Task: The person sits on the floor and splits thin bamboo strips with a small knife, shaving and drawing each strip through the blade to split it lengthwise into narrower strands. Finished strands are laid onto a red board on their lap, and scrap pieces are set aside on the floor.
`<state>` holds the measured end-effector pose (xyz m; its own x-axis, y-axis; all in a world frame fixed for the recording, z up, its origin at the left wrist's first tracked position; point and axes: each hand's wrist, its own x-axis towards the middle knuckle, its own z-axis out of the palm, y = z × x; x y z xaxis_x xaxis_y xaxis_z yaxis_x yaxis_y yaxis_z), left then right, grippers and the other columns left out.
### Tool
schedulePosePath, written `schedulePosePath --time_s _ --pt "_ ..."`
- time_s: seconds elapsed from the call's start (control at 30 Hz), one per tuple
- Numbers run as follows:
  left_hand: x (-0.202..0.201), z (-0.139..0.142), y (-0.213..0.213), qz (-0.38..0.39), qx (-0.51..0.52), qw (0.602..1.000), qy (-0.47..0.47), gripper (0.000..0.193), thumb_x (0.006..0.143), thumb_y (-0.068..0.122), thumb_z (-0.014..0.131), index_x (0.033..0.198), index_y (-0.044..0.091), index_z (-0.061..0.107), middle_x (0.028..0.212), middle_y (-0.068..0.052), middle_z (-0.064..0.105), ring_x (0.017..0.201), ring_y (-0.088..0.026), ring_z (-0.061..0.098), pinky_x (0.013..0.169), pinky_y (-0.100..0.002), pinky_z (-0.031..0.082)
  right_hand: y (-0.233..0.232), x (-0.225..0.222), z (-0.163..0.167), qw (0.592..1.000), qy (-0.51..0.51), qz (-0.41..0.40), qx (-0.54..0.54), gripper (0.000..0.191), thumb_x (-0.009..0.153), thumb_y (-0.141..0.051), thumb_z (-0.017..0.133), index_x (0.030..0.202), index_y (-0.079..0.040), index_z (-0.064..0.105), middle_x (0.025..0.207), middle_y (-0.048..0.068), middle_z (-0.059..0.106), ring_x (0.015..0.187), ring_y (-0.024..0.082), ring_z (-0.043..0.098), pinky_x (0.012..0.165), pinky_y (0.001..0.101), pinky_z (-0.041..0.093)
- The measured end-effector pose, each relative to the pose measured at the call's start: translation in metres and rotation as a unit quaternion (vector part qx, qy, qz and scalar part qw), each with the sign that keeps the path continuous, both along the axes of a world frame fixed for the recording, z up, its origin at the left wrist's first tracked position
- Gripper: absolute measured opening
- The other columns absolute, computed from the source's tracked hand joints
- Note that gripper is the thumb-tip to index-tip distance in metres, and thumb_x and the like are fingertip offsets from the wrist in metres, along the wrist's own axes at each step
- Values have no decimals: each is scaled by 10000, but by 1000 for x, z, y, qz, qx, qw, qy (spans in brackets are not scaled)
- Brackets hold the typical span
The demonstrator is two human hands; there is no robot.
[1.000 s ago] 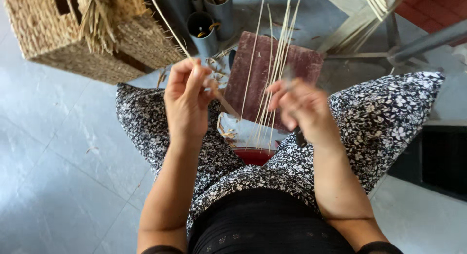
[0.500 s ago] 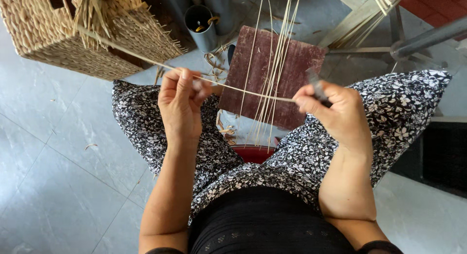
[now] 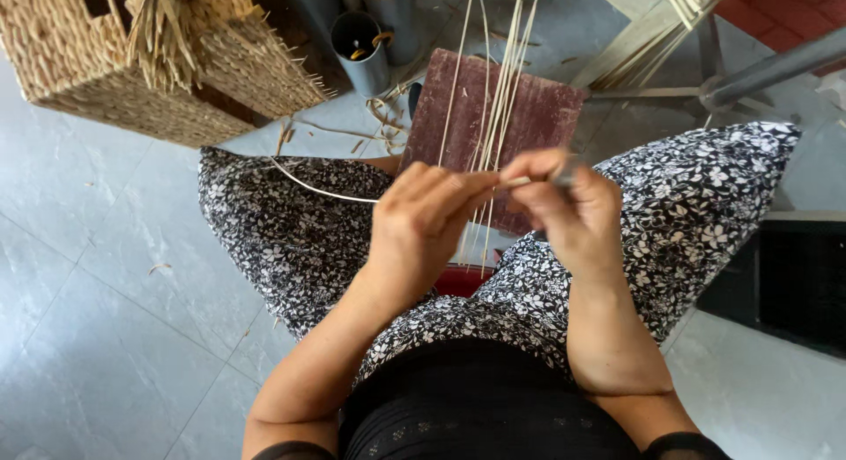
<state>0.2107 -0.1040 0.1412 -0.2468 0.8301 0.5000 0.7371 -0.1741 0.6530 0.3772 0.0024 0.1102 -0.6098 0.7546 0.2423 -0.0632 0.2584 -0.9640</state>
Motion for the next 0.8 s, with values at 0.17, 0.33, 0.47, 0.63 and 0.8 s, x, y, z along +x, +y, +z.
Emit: schedulePosePath --time_s 0.17,0.33,0.47,0.63,0.8 --pt "-10 5 0 -6 74 996 -43 210 942 11 782 1128 92 729 968 -28 709 823 -194 619 731 -324 496 5 5 15 990 102 39 -87 456 1041 -466 484 1296 -98 569 739 -2 619 559 16 467 511 151 361" --pt "-9 8 -1 -21 79 995 -60 241 927 -26 785 1136 80 730 966 -31 719 809 -177 621 715 -310 495 -5 4 9 996 86 8 -8 313 1165 -318 521 1247 -38 634 757 47 613 603 86 526 565 207 428" --pt "-8 5 -7 -26 80 993 -82 233 932 -17 790 1134 81 726 966 -32 714 822 -170 627 730 -303 488 -9 5 7 993 96 64 -19 323 1116 -209 588 1389 -37 586 758 8 580 643 130 612 621 253 501" --pt "-10 0 -12 -23 66 990 -124 202 924 -17 792 1093 79 736 936 -30 722 778 -151 619 677 -285 476 -19 6 9 978 110 151 -96 400 1093 -143 607 1474 -60 523 822 33 652 646 87 561 579 204 476" --pt "-12 -5 -17 -40 76 990 -115 205 926 -6 782 1109 64 721 965 -31 725 828 -157 640 729 -302 492 -26 5 7 973 103 178 -103 366 1093 -85 605 1453 -72 537 876 73 682 658 74 561 588 212 485"
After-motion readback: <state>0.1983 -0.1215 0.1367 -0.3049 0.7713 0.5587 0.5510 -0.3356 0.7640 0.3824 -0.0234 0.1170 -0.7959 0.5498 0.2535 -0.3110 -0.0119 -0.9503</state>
